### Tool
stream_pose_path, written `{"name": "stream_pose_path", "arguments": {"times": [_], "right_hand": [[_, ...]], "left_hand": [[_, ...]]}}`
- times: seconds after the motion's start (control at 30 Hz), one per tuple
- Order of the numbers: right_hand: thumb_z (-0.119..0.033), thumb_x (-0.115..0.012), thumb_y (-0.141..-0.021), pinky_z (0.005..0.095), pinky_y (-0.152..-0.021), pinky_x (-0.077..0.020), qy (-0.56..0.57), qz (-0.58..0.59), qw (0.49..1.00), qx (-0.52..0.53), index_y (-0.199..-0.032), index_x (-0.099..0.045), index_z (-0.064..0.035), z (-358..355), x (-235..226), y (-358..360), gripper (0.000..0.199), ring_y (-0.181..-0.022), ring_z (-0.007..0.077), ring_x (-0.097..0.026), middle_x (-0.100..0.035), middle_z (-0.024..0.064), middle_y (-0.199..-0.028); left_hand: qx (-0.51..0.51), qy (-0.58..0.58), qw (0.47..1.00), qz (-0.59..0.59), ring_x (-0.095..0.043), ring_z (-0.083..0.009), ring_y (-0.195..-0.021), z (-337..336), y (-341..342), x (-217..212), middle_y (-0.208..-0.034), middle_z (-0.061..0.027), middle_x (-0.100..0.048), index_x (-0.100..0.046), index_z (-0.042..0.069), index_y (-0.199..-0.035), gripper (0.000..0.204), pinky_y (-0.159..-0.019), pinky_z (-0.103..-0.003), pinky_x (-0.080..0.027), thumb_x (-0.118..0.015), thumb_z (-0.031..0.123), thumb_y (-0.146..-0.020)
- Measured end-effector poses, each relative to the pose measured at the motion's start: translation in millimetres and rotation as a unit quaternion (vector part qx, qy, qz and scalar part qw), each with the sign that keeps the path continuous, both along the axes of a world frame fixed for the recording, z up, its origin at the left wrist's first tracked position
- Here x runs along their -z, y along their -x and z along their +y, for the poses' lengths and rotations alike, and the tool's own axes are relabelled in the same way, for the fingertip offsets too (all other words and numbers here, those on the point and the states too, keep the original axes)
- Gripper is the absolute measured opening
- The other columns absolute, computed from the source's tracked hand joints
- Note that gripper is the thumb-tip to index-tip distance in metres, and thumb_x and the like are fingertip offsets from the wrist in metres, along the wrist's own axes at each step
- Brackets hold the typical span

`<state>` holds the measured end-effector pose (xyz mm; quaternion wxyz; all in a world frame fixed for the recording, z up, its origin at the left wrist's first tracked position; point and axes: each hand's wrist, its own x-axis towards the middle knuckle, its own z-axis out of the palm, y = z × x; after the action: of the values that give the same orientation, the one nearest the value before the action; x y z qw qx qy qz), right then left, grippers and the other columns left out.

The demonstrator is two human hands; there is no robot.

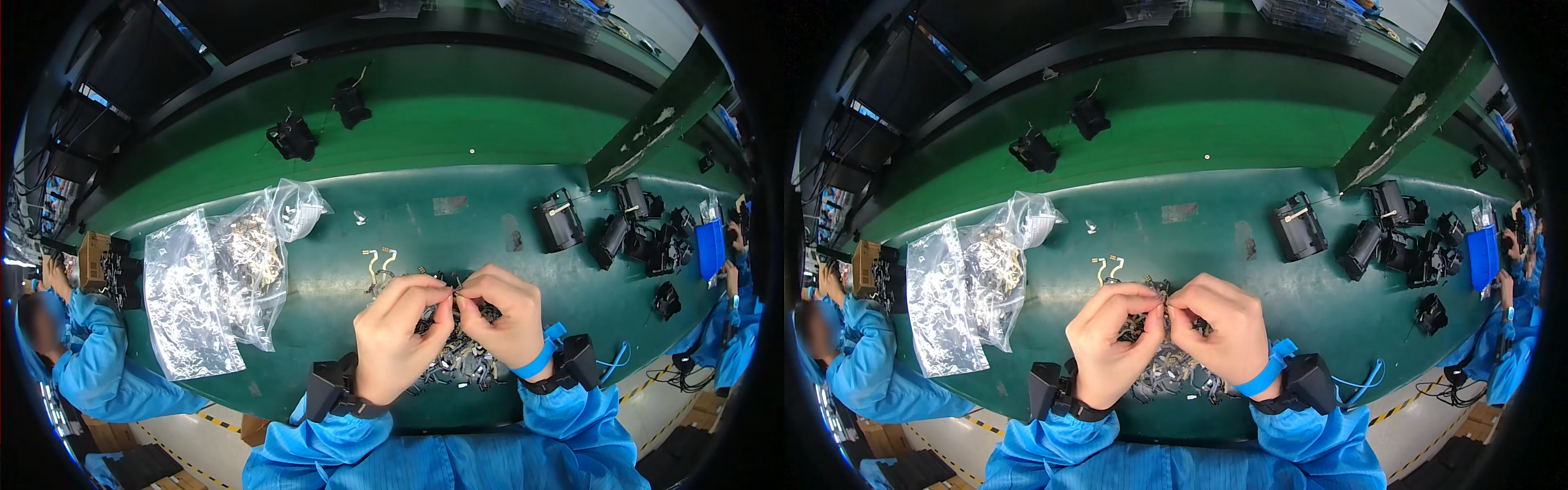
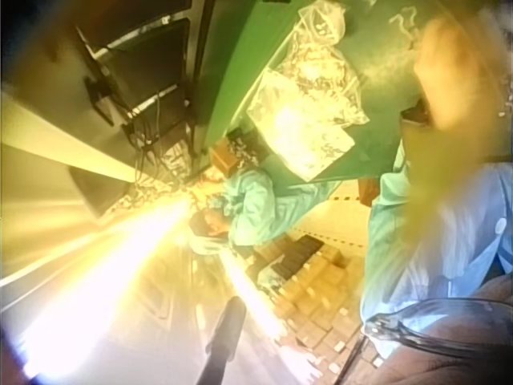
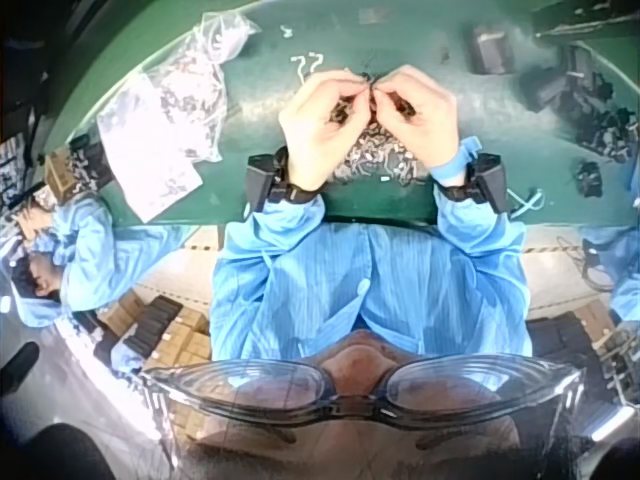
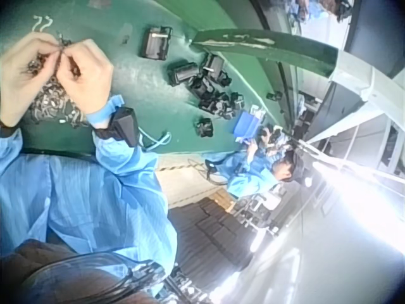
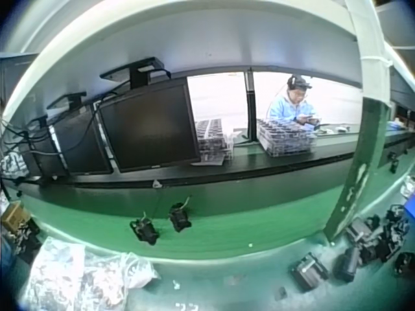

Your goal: Assembling small mechanical components into a black plastic housing at a factory workstation.

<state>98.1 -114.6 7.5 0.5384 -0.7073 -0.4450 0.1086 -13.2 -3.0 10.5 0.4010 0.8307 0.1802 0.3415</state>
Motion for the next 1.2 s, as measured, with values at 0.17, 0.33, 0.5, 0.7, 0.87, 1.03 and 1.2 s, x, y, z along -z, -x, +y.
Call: {"name": "stream_pose_path", "arguments": {"times": [0.17, 0.33, 0.5, 0.7, 0.87, 1.03, 1.2], "right_hand": [[0.005, -0.067, -0.074, 0.0307, -0.058, -0.0503, -0.004, -0.011, 1.000, -0.020, -0.081, -0.064, -0.0004, 1.5, -2.4, 1.4, 0.009, -0.065, 0.0209, -0.062, -0.061, 0.0097, -0.074], [0.009, -0.064, -0.074, 0.0277, -0.059, -0.0481, -0.033, 0.060, 0.998, 0.009, -0.080, -0.062, 0.0020, -0.9, 2.1, -2.9, 0.009, -0.064, 0.0159, -0.059, -0.061, 0.0088, -0.073], [0.007, -0.061, -0.078, 0.0254, -0.058, -0.0458, -0.037, 0.120, 0.992, 0.028, -0.079, -0.060, 0.0018, -4.7, 8.8, -5.7, 0.006, -0.062, 0.0123, -0.057, -0.061, 0.0070, -0.073], [0.005, -0.060, -0.081, 0.0250, -0.059, -0.0461, -0.026, 0.139, 0.990, 0.020, -0.079, -0.057, 0.0018, -3.9, 9.2, -5.4, 0.005, -0.064, 0.0104, -0.056, -0.060, 0.0060, -0.073], [0.001, -0.058, -0.088, 0.0251, -0.069, -0.0478, -0.059, 0.390, 0.917, -0.063, -0.081, -0.055, 0.0007, -8.9, 2.9, -12.6, 0.007, -0.076, 0.0113, -0.060, -0.059, 0.0040, -0.082], [-0.013, -0.053, -0.094, 0.0287, -0.074, -0.0522, -0.076, 0.532, 0.827, -0.165, -0.082, -0.057, -0.0014, -9.5, 4.7, -19.6, 0.017, -0.083, 0.0177, -0.066, -0.061, 0.0057, -0.087], [-0.014, -0.053, -0.094, 0.0313, -0.079, -0.0532, -0.071, 0.572, 0.798, -0.174, -0.081, -0.056, -0.0018, -11.3, 3.3, -17.7, 0.018, -0.085, 0.0178, -0.066, -0.062, 0.0063, -0.089]], "left_hand": [[-0.007, -0.022, 1.000, 0.001, -0.068, -0.0230, -0.073, 4.2, 0.7, -1.2, -0.089, -0.0086, -0.067, -0.065, 0.003, -0.084, 0.017, -0.063, -0.031, -0.054, -0.072, -0.004, -0.070], [-0.114, -0.084, 0.990, -0.020, -0.066, -0.0268, -0.081, 39.9, 7.5, -17.9, -0.088, -0.0111, -0.067, -0.064, 0.002, -0.083, 0.015, -0.074, -0.034, -0.052, -0.067, -0.006, -0.071], [-0.336, -0.264, 0.902, 0.055, -0.057, -0.0299, -0.097, 101.9, 19.8, -31.0, -0.102, -0.0081, -0.062, -0.066, 0.008, -0.082, 0.009, -0.085, -0.040, -0.045, -0.070, 0.004, -0.075], [-0.346, -0.325, 0.873, 0.110, -0.057, -0.0307, -0.099, 123.0, 27.0, -19.5, -0.105, -0.0097, -0.064, -0.071, 0.009, -0.085, 0.008, -0.089, -0.041, -0.044, -0.070, 0.005, -0.078], [-0.244, -0.286, 0.926, -0.017, -0.061, -0.0278, -0.091, 94.7, 15.4, -24.8, -0.097, -0.0080, -0.066, -0.068, 0.006, -0.086, 0.018, -0.084, -0.036, -0.044, -0.074, -0.004, -0.072], [0.049, -0.294, 0.954, -0.041, -0.066, -0.0153, -0.087, 36.9, 0.4, -21.6, -0.092, 0.0017, -0.069, -0.072, 0.012, -0.097, 0.035, -0.073, -0.031, -0.039, -0.081, 0.012, -0.063], [0.107, -0.302, 0.946, -0.052, -0.067, -0.0145, -0.085, 29.2, -2.7, -19.3, -0.094, 0.0018, -0.070, -0.072, 0.013, -0.095, 0.028, -0.072, -0.029, -0.038, -0.075, 0.017, -0.067]]}}
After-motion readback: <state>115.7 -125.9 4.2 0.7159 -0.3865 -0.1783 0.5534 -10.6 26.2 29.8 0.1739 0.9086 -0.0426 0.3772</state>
